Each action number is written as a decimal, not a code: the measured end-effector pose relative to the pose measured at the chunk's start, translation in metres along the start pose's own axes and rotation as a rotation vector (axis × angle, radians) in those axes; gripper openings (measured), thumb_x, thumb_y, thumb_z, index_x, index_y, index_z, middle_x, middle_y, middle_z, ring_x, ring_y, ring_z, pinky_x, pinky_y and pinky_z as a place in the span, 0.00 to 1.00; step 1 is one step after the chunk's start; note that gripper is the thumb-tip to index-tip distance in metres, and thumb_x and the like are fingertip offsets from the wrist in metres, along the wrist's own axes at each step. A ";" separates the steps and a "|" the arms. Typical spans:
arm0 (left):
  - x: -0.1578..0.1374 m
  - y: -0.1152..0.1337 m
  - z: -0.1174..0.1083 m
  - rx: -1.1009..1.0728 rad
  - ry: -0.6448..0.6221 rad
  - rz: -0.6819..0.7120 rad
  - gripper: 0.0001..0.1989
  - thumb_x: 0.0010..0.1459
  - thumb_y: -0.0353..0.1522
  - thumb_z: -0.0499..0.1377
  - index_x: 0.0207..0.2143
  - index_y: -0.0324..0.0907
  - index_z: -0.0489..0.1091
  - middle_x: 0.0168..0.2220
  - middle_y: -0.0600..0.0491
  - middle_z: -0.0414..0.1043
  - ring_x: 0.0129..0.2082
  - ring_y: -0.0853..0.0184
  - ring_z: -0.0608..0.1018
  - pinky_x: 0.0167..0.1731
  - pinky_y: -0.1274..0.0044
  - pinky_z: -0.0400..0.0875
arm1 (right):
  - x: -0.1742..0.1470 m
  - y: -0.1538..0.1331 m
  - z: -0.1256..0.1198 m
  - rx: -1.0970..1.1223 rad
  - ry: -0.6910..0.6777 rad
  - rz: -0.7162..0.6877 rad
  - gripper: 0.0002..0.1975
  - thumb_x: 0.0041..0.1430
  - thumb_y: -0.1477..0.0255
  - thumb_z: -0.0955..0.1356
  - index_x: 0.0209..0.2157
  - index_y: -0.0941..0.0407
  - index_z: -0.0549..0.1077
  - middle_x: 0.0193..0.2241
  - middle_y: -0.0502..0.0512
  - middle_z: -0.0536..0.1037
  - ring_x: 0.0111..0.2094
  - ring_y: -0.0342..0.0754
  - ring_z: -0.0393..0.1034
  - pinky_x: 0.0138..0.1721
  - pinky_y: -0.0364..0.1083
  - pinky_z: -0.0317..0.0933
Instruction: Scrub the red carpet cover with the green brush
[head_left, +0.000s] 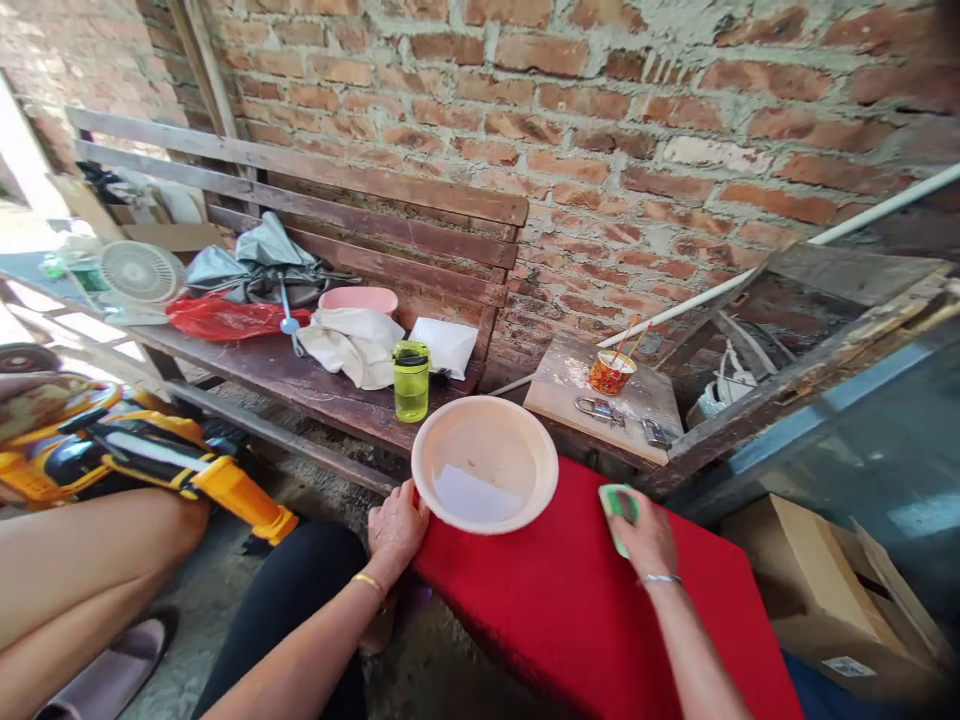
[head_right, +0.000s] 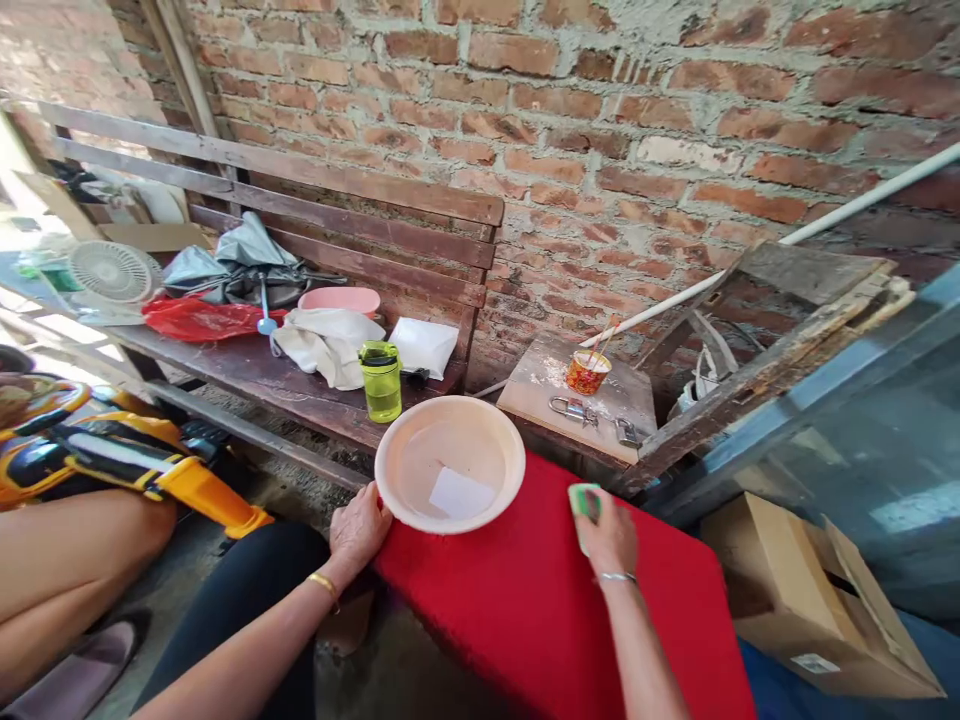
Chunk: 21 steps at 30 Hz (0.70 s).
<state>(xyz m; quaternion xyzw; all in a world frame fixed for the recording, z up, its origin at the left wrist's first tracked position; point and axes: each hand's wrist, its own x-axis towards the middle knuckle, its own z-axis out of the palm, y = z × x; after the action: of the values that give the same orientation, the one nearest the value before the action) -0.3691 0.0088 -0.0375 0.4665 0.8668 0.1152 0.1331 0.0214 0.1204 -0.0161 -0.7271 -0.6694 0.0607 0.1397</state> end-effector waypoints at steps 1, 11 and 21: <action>0.001 -0.001 0.001 0.008 -0.010 0.000 0.15 0.68 0.35 0.48 0.50 0.43 0.69 0.51 0.44 0.76 0.52 0.54 0.77 0.48 0.65 0.66 | 0.002 -0.027 0.008 0.038 -0.007 -0.062 0.25 0.57 0.67 0.66 0.57 0.54 0.71 0.40 0.59 0.77 0.44 0.55 0.72 0.46 0.50 0.65; 0.010 -0.012 0.006 0.119 -0.083 -0.022 0.14 0.67 0.35 0.45 0.47 0.45 0.68 0.55 0.44 0.74 0.54 0.53 0.77 0.50 0.64 0.67 | 0.026 -0.070 0.053 0.126 -0.029 -0.237 0.22 0.60 0.72 0.69 0.56 0.50 0.72 0.46 0.58 0.76 0.48 0.53 0.70 0.49 0.48 0.61; 0.010 -0.013 0.003 0.170 -0.122 -0.092 0.17 0.68 0.38 0.45 0.51 0.45 0.69 0.58 0.45 0.72 0.54 0.50 0.77 0.51 0.64 0.68 | 0.033 0.131 -0.005 -0.087 0.067 0.172 0.24 0.62 0.64 0.66 0.59 0.54 0.71 0.42 0.62 0.77 0.43 0.55 0.72 0.47 0.50 0.63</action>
<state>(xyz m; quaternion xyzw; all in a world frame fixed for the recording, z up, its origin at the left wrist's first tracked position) -0.3838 0.0107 -0.0456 0.4422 0.8842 0.0067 0.1507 0.1513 0.1445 -0.0451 -0.7889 -0.6014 0.0189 0.1248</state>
